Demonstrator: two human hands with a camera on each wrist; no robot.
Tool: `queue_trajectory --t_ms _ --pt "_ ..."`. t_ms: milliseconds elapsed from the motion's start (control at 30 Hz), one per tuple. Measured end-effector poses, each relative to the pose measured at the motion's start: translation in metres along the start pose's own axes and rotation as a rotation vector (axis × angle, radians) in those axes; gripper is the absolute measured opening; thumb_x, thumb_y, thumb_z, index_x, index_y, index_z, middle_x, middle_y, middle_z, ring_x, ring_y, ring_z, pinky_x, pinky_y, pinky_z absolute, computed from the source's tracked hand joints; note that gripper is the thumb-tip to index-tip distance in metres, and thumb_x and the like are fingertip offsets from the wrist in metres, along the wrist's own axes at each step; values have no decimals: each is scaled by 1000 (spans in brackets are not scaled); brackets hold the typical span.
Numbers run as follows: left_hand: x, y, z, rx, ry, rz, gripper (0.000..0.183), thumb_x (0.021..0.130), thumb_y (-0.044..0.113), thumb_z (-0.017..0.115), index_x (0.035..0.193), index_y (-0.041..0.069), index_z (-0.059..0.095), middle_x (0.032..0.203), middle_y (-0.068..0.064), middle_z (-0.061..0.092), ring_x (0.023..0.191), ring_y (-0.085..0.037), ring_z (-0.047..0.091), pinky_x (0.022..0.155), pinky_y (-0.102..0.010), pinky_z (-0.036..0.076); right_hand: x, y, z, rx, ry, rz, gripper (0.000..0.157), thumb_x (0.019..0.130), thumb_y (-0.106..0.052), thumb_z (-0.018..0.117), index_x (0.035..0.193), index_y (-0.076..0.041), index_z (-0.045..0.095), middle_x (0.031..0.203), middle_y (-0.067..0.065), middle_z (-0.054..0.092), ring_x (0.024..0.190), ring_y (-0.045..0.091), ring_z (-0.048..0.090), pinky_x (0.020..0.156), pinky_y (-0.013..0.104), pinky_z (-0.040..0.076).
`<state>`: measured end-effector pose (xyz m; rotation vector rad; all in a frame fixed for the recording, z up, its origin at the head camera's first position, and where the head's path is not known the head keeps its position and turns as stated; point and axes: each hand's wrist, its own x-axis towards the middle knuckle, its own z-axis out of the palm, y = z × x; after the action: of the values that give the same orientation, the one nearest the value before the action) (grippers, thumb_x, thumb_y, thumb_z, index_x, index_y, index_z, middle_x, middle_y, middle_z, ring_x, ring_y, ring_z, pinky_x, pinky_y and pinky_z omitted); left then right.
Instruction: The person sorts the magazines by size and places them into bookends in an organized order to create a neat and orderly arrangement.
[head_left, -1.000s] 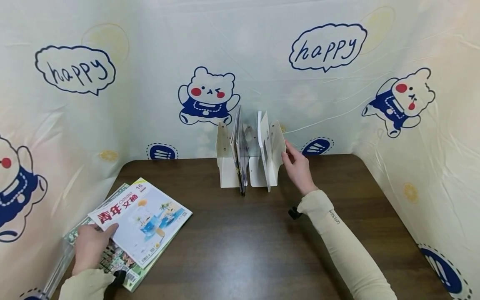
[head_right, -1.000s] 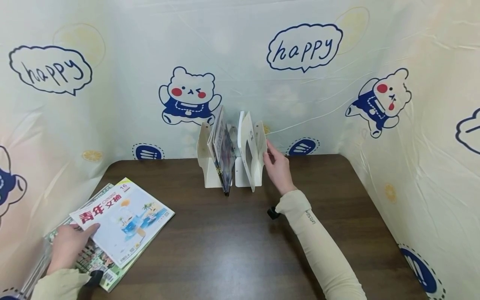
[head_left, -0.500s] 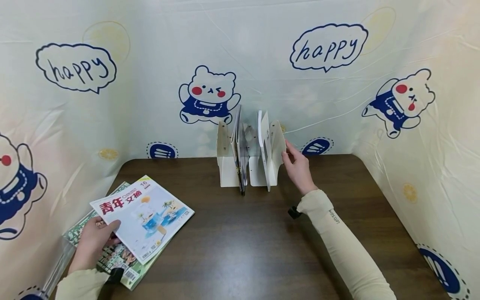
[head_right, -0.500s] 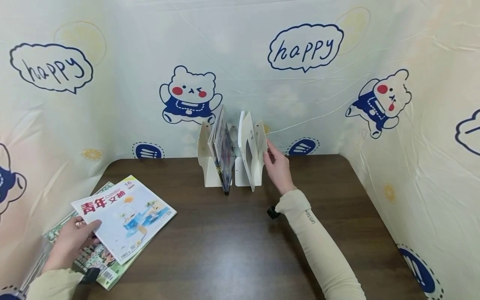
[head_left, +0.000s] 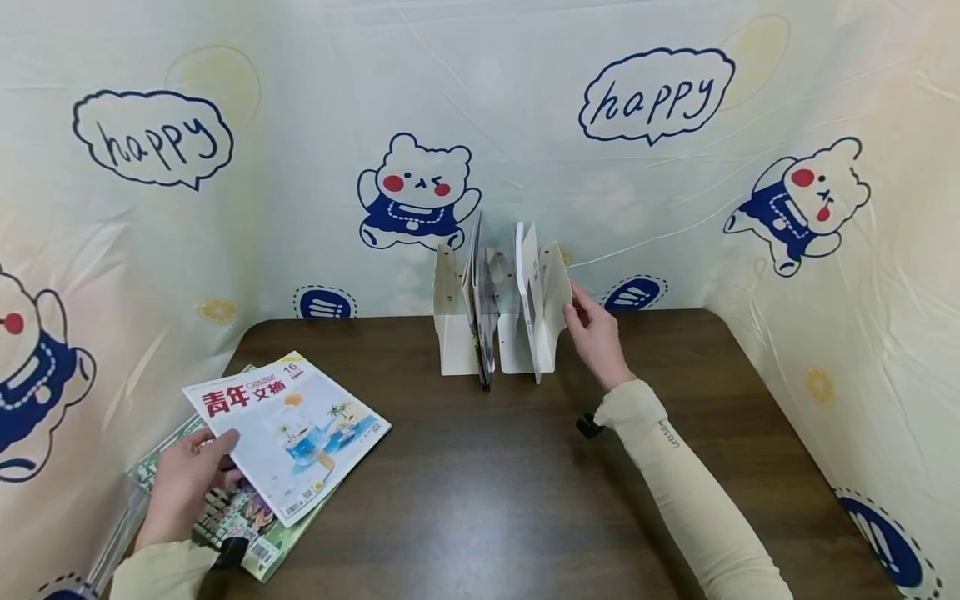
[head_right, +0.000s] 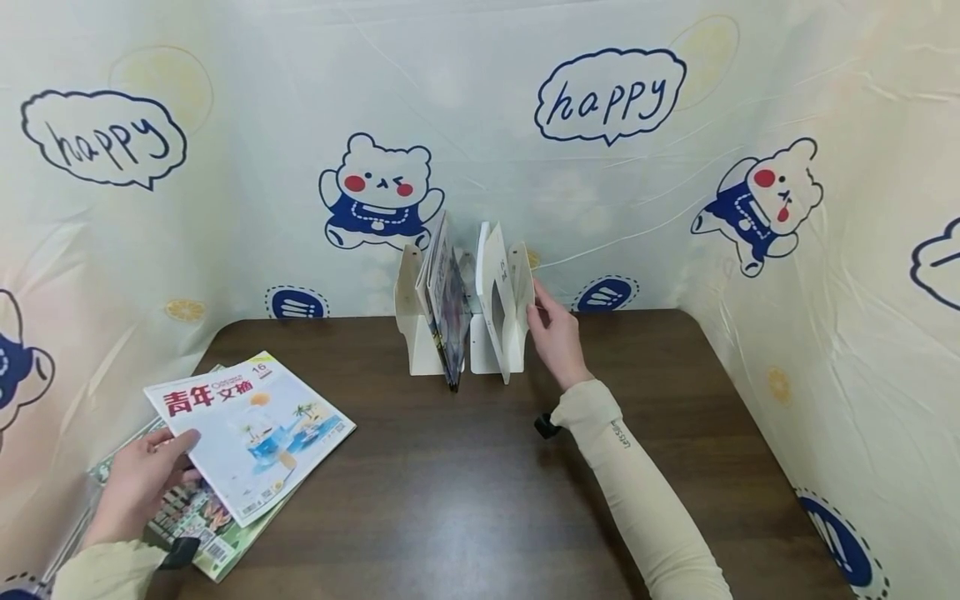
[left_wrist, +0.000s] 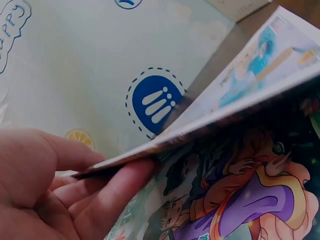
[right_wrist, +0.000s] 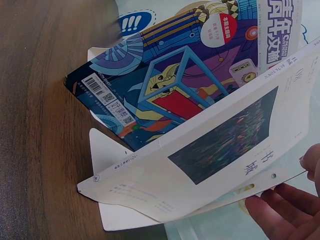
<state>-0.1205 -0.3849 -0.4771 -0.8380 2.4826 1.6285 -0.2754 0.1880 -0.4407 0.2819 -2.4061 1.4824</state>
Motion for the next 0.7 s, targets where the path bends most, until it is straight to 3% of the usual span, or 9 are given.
queue_trajectory --t_ms 200,500,700 --pt "-8 3 6 -8 56 108 60 107 25 50 149 -17 40 88 3 75 69 -7 71 61 -29 62 0 1 -1 -7 -4 9 52 109 -20 56 160 -15 43 158 17 48 129 34 61 101 48 56" --pt "-17 14 13 -38 132 172 59 106 27 54 149 -12 46 77 26 68 64 -4 71 57 -27 61 0 -1 0 0 -11 8 52 109 -20 56 160 -15 43 159 16 48 129 35 61 100 49 55" --pt "-26 26 17 -18 167 214 57 105 29 57 146 -10 51 78 26 67 62 -2 70 56 -26 61 0 -1 0 -9 -8 17 52 109 -21 56 160 -16 43 159 15 48 129 34 61 100 48 56"
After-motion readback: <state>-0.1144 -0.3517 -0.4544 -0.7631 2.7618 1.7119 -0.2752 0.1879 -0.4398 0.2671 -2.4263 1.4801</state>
